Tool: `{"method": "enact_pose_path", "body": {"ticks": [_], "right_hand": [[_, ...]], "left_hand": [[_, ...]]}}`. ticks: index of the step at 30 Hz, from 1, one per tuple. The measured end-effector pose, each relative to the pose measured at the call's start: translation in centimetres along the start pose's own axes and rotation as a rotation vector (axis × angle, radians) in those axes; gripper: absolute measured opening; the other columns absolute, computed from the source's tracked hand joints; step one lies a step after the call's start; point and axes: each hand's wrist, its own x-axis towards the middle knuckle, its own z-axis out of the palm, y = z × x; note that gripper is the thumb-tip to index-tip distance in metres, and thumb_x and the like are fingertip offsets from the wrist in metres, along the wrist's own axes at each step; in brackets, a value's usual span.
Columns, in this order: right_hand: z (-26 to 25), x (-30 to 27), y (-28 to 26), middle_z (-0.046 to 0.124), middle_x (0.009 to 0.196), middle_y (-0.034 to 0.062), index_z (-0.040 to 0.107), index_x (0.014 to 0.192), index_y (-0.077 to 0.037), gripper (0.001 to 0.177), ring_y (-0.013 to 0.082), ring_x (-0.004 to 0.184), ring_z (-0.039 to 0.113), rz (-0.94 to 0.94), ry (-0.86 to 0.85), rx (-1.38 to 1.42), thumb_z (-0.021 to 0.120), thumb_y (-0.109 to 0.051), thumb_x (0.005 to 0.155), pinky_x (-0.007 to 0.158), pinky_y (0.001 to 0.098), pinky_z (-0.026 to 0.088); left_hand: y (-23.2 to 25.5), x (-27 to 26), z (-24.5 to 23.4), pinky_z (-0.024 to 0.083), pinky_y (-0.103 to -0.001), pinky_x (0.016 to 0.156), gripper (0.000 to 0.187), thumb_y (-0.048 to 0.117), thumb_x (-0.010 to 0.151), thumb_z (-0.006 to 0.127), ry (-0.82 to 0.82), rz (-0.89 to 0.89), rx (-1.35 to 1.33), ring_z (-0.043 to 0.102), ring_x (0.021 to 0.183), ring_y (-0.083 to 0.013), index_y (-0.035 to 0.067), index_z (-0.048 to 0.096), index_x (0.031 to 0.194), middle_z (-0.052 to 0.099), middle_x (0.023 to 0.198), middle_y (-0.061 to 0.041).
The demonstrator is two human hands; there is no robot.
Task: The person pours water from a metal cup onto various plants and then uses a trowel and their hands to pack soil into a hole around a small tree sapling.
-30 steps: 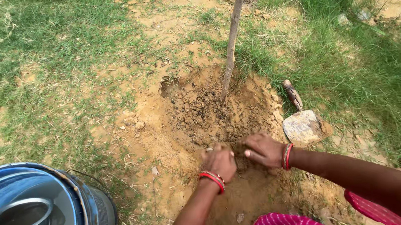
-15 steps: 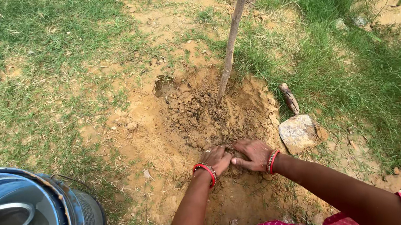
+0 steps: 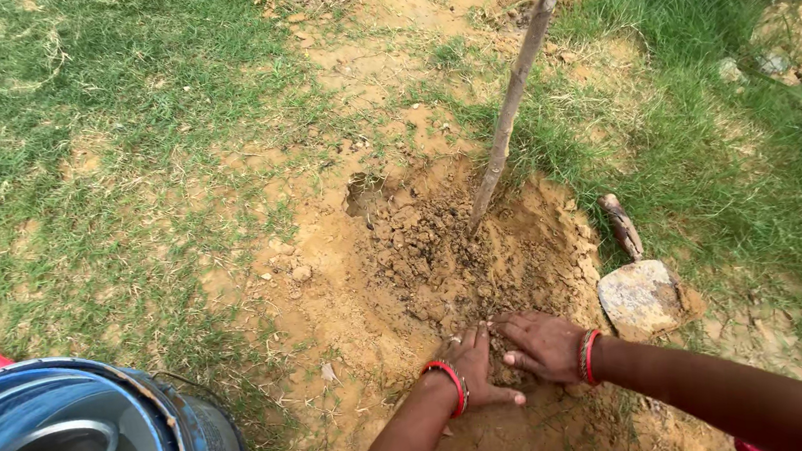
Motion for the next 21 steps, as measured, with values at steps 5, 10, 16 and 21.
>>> {"method": "enact_pose_path", "body": {"ticks": [5,10,16,21], "right_hand": [[-1.0,3.5,1.4,0.06,0.141,0.0165,0.045,0.151,-0.012,0.07,0.0319,0.131,0.059,0.366,-0.11,0.442,0.027,-0.056,0.1,0.115,0.0453,0.045],[-0.2,13.0,6.5,0.039,0.159,0.0172,0.033,0.157,-0.006,0.077,0.0317,0.147,0.039,0.544,0.09,0.673,0.037,-0.058,0.1,0.121,0.042,0.029],[5.7,22.3,12.6,0.05,0.156,0.0167,0.039,0.153,0.0,0.076,0.0273,0.145,0.047,0.623,0.222,0.881,0.044,-0.055,0.101,0.121,0.0353,0.033],[9.7,25.0,15.9,0.046,0.158,0.0164,0.04,0.152,0.001,0.068,0.0272,0.147,0.044,0.583,0.33,0.959,0.047,-0.047,0.103,0.121,0.0346,0.031]], "left_hand": [[-4.8,4.7,-4.4,0.051,-0.046,0.105,0.077,0.063,0.079,0.07,0.013,-0.08,-0.197,0.061,0.123,-0.0323,0.007,0.057,0.13,0.063,0.13,-0.019],[-9.4,11.2,-7.7,0.051,-0.045,0.107,0.037,0.011,0.087,0.066,0.106,-0.202,-0.033,0.062,0.127,-0.0367,0.001,0.067,0.122,0.065,0.134,-0.023],[-11.7,12.3,-10.3,0.042,-0.043,0.115,0.054,0.014,0.087,0.067,-0.01,-0.268,-0.072,0.049,0.14,-0.0326,0.003,0.055,0.139,0.051,0.15,-0.019],[-14.0,14.3,-10.3,0.029,-0.037,0.124,0.073,0.014,0.085,0.07,0.075,-0.232,-0.174,0.03,0.152,-0.0274,0.0,0.038,0.149,0.034,0.162,-0.017]]}}
